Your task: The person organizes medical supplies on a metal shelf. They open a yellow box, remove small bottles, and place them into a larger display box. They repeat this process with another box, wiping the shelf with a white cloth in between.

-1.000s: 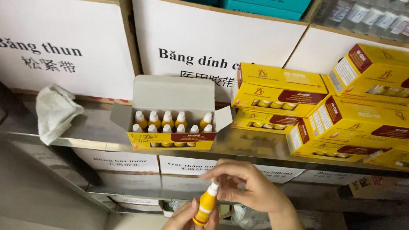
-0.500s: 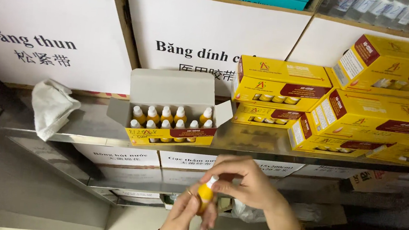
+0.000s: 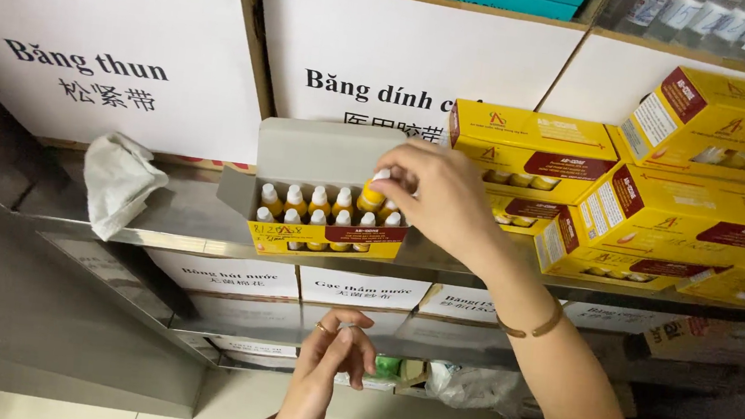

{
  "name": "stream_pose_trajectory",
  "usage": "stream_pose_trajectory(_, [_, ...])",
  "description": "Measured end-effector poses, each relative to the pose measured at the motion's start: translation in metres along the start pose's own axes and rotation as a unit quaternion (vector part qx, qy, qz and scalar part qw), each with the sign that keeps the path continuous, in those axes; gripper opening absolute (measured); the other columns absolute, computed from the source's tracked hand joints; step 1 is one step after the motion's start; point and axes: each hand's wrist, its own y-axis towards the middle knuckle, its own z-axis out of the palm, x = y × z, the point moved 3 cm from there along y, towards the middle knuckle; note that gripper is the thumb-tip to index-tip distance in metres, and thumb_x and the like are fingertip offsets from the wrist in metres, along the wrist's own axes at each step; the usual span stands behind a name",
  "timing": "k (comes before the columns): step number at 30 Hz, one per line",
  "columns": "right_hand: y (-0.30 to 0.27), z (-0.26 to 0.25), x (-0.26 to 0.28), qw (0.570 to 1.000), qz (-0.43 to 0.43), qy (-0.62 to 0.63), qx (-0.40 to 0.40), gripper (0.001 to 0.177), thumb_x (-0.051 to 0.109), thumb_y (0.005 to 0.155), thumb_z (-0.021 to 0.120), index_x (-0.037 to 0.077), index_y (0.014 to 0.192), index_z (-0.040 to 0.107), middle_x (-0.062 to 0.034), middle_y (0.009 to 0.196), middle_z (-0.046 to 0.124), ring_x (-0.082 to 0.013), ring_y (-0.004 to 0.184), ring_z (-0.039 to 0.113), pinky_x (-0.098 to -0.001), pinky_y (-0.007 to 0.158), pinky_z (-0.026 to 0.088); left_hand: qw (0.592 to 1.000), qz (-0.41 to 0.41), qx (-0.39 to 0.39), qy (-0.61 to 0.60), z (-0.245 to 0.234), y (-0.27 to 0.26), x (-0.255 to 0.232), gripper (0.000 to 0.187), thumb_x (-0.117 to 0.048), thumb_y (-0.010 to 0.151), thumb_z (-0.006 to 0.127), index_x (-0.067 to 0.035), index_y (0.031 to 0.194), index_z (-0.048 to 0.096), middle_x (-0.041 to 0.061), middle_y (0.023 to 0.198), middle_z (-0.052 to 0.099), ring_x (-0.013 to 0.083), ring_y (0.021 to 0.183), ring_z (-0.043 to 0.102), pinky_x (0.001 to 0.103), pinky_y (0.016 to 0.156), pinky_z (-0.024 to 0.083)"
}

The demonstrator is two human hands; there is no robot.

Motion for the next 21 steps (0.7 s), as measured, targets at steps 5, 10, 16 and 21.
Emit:
stream_pose_trajectory(5, [0.01, 0.026, -0.01, 0.981, 0.057, -0.136, 0.128, 0.018, 0.024, 0.082, 0.082, 0.009, 0.093, 0.078, -0.002, 0.091, 0.074, -0.0166, 0.077, 0.071, -0.0337, 0.065, 0.056, 1.0, -0.005, -0.008, 0.004, -0.004, 0.001, 0.004, 0.028, -0.026, 0.104, 0.049, -0.001, 0.111, 0.061, 0.007, 0.071, 0.065, 0.0118, 0.056, 0.053, 0.026, 0.057, 0.045])
stream_pose_trajectory(10, [0.009, 0.036, -0.02, 0.976, 0.052, -0.133, 0.164, 0.018, 0.024, 0.082, 0.081, 0.011, 0.093, 0.078, -0.0011, 0.094, 0.075, -0.0165, 0.083, 0.071, -0.0325, 0.07, 0.057, 1.0, -0.02, -0.01, 0.003, -0.005, 0.0, 0.002, 0.029, -0.027, 0.104, 0.051, -0.001, 0.105, 0.063, 0.007, 0.069, 0.065, 0.0118, 0.056, 0.054, 0.026, 0.057, 0.045])
stream_pose_trajectory(16, [0.016, 0.008, 0.005, 0.967, 0.053, -0.098, 0.231, 0.016, 0.026, 0.083, 0.079, 0.013, 0.093, 0.08, -0.0004, 0.096, 0.076, -0.016, 0.08, 0.072, -0.0334, 0.075, 0.057, 1.0, -0.016, -0.022, 0.004, -0.012, 0.003, 0.003, 0.027, -0.026, 0.103, 0.053, -0.001, 0.103, 0.063, 0.006, 0.069, 0.064, 0.0116, 0.056, 0.054, 0.026, 0.057, 0.045])
stream_pose_trajectory(21, [0.014, 0.01, 0.005, 0.947, 0.067, -0.113, 0.293, 0.019, 0.028, 0.083, 0.078, 0.016, 0.097, 0.08, -0.0011, 0.096, 0.076, -0.0181, 0.083, 0.072, -0.0363, 0.077, 0.056, 1.0, -0.013, -0.011, -0.012, -0.008, 0.005, 0.002, 0.025, -0.024, 0.103, 0.055, -0.001, 0.102, 0.063, 0.007, 0.069, 0.064, 0.0113, 0.056, 0.053, 0.025, 0.057, 0.044])
